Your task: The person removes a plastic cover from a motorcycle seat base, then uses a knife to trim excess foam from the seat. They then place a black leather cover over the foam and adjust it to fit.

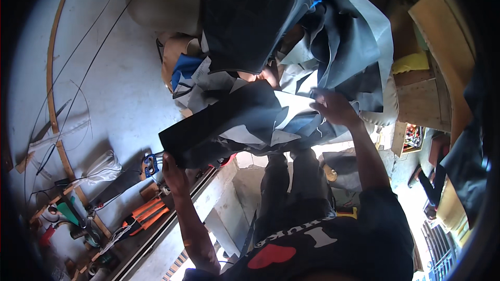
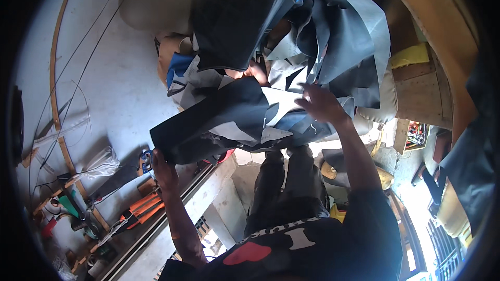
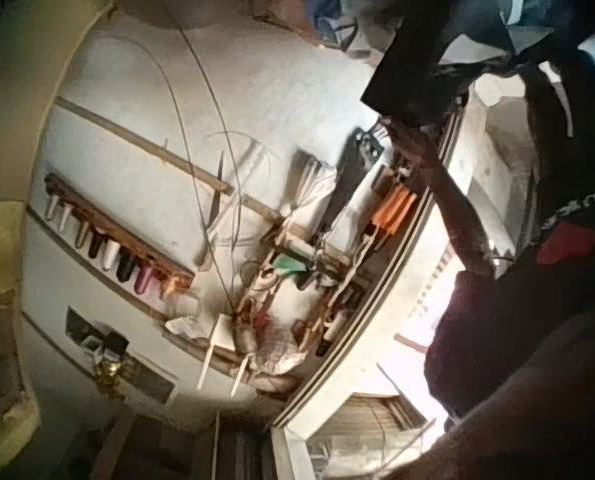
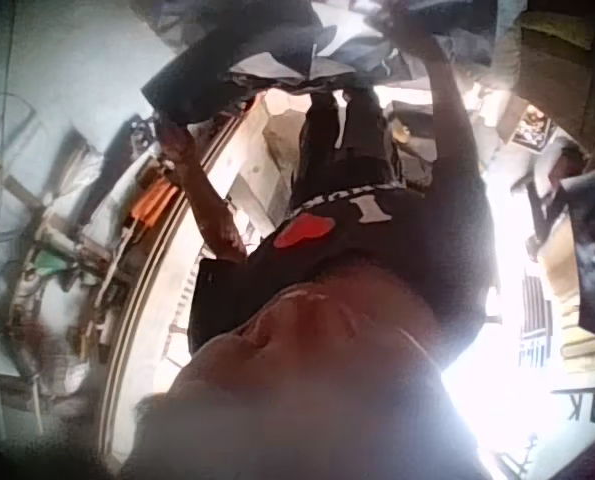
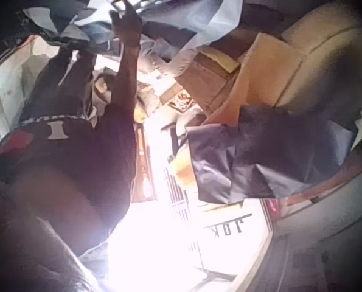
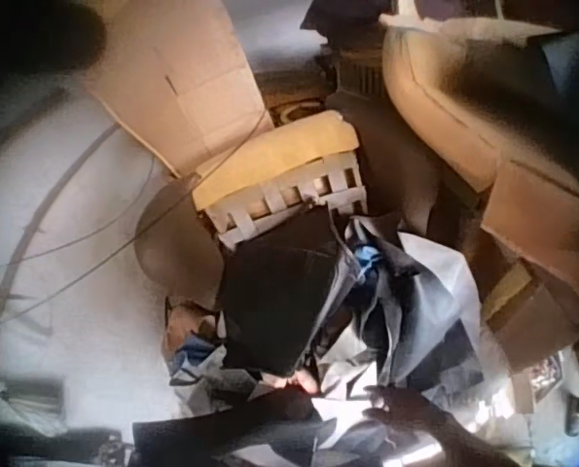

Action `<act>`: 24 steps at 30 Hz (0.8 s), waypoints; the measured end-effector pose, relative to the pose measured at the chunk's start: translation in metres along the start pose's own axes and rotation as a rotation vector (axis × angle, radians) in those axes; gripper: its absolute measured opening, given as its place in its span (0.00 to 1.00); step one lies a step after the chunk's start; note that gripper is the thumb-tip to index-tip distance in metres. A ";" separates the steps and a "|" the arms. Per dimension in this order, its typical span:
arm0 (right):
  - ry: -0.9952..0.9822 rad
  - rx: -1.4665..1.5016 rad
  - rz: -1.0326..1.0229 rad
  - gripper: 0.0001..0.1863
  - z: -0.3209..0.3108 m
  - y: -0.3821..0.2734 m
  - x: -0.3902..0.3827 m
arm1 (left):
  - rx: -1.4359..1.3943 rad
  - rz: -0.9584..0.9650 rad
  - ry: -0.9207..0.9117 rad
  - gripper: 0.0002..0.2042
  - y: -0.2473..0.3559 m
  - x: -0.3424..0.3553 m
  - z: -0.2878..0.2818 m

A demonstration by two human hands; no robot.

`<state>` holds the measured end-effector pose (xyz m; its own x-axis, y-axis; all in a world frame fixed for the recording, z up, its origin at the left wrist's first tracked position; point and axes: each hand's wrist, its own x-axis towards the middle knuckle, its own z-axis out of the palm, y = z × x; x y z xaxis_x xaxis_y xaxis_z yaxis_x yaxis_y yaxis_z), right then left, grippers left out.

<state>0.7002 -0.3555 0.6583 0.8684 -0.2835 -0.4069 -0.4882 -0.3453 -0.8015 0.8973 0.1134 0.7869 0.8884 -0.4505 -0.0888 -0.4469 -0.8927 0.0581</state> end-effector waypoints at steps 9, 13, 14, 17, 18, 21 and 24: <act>0.533 0.729 0.197 0.40 0.042 -0.090 0.181 | -1.016 -0.703 0.255 0.23 -0.058 -0.152 -0.015; 0.724 0.738 -0.110 0.22 0.084 -0.179 0.163 | -0.050 -0.464 -0.054 0.18 -0.068 -0.221 -0.010; 0.545 0.618 -0.002 0.20 0.090 -0.204 0.147 | -0.484 -0.748 0.064 0.20 -0.048 -0.227 -0.009; 0.670 0.081 -0.486 0.24 0.205 -0.198 0.111 | -1.034 -0.889 0.190 0.25 -0.014 -0.214 -0.004; 0.399 0.180 -0.615 0.23 0.212 -0.226 0.078 | -0.940 -1.077 0.097 0.24 -0.034 -0.232 0.008; -0.066 0.199 -0.747 0.21 0.258 -0.248 0.094 | -1.086 -1.005 0.106 0.17 -0.015 -0.188 0.012; -0.100 -0.131 -0.572 0.31 0.287 -0.244 0.124 | -0.613 -0.328 0.109 0.20 -0.029 -0.188 0.015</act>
<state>0.9522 -0.0498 0.6778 0.9975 0.0637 0.0298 0.0590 -0.5279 -0.8473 0.7418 0.2236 0.7867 0.9869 -0.1272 -0.0991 -0.0431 -0.8004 0.5980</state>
